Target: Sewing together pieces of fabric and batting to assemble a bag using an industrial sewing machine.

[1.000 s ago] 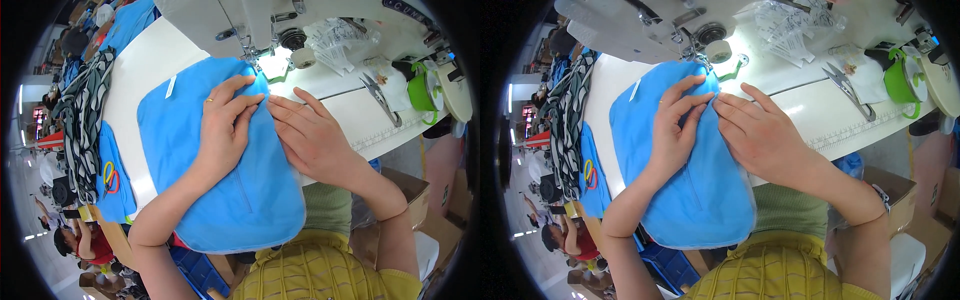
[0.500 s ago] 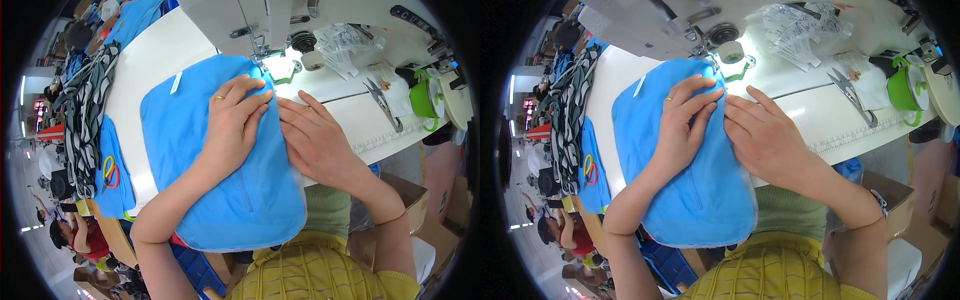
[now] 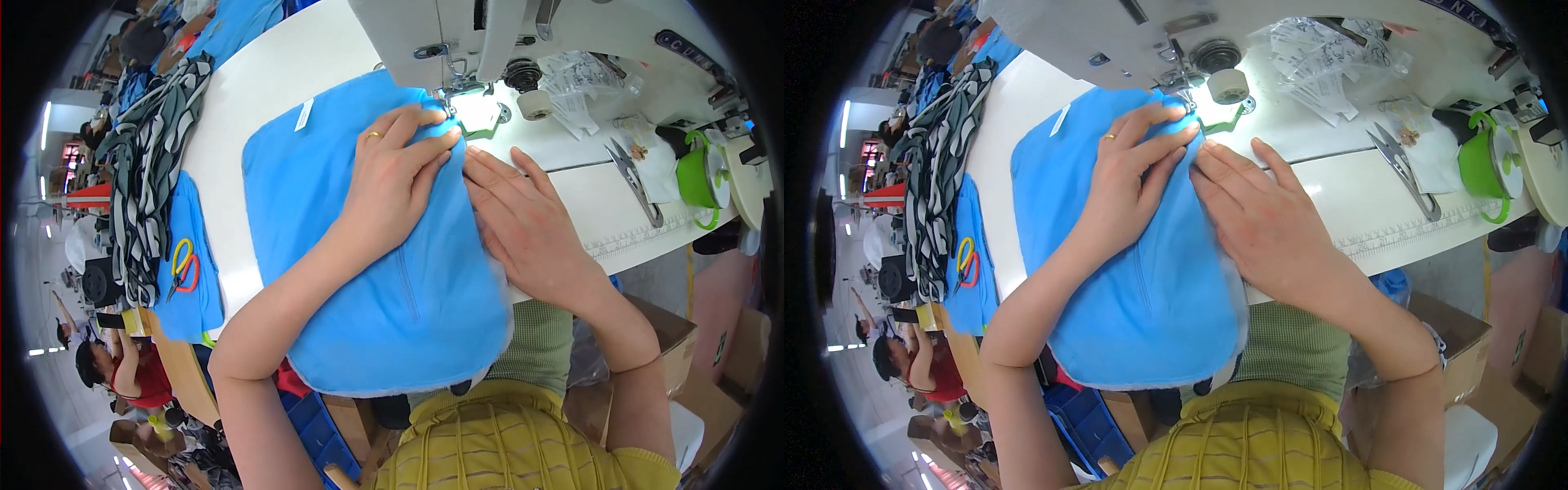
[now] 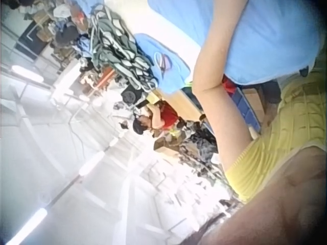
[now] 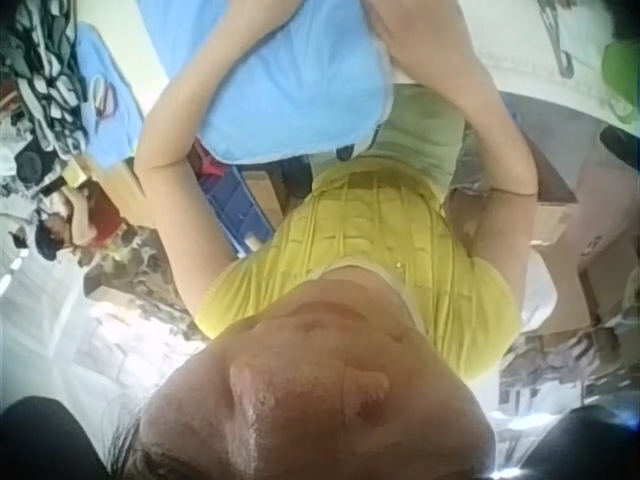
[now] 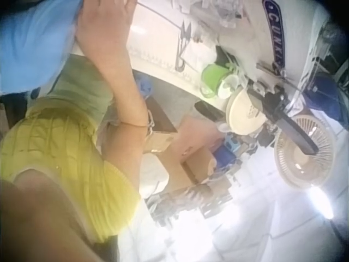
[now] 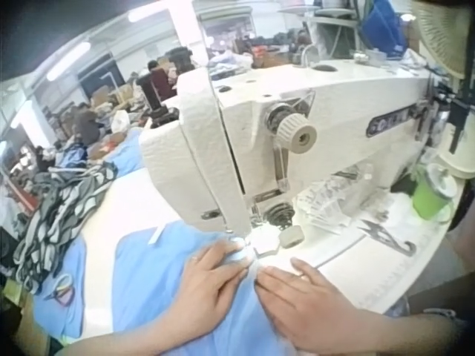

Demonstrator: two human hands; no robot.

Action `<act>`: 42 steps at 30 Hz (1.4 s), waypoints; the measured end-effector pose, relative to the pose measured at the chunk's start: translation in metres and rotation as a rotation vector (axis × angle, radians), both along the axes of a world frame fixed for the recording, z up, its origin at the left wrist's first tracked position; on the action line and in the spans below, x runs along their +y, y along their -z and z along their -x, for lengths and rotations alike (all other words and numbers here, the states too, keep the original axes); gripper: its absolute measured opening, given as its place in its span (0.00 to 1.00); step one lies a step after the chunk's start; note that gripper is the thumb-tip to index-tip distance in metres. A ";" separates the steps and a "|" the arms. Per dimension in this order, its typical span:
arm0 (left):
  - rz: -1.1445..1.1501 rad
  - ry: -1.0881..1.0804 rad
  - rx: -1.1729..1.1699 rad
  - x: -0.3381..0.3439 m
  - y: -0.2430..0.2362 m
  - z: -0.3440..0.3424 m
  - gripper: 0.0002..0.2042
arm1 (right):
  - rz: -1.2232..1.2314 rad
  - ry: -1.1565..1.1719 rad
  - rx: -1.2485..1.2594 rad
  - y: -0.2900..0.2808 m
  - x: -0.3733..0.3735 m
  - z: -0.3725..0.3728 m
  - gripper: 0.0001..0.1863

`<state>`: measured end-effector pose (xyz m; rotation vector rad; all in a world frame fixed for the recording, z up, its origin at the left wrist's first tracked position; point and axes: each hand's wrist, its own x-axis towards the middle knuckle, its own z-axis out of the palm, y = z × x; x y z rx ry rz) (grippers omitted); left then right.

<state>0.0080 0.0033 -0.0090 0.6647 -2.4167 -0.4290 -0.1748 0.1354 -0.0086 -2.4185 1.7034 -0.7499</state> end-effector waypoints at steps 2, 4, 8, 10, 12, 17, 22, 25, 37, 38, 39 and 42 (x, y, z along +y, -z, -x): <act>0.010 0.000 0.010 -0.003 0.002 0.001 0.11 | 0.006 0.001 -0.016 0.000 0.000 -0.001 0.26; 0.022 0.000 0.013 -0.004 0.003 0.000 0.11 | 0.012 0.005 -0.031 -0.001 -0.001 0.000 0.26; -0.003 -0.018 0.083 -0.008 0.008 -0.001 0.11 | 0.100 -0.056 -0.116 -0.004 0.000 -0.001 0.22; -0.144 -0.032 0.101 -0.005 0.002 -0.001 0.10 | 0.107 -0.054 -0.091 -0.003 0.001 -0.003 0.20; -0.285 -0.049 0.116 0.000 -0.006 -0.003 0.10 | 0.172 -0.017 -0.032 -0.002 0.002 -0.005 0.17; -0.052 -0.027 -0.089 0.024 -0.017 -0.001 0.11 | 0.209 0.041 -0.021 0.001 0.004 -0.006 0.16; -0.045 -0.083 -0.044 0.035 -0.004 0.002 0.11 | 0.246 0.070 0.007 0.001 0.004 -0.008 0.17; -0.037 -0.096 -0.023 0.035 -0.001 0.000 0.12 | 0.249 0.070 0.015 -0.001 0.004 -0.008 0.17; -0.017 -0.021 -0.044 0.010 0.000 -0.004 0.13 | 0.104 0.048 -0.008 -0.005 0.001 -0.006 0.22; -0.003 -0.016 -0.040 0.008 0.000 -0.004 0.14 | 0.112 0.051 -0.020 -0.005 0.001 -0.006 0.21; -0.005 -0.018 -0.041 0.007 0.001 -0.004 0.14 | 0.121 0.052 -0.032 -0.005 0.002 -0.005 0.21; 0.030 -0.001 -0.050 0.002 0.001 -0.006 0.14 | 0.199 -0.030 -0.188 -0.003 0.003 -0.003 0.17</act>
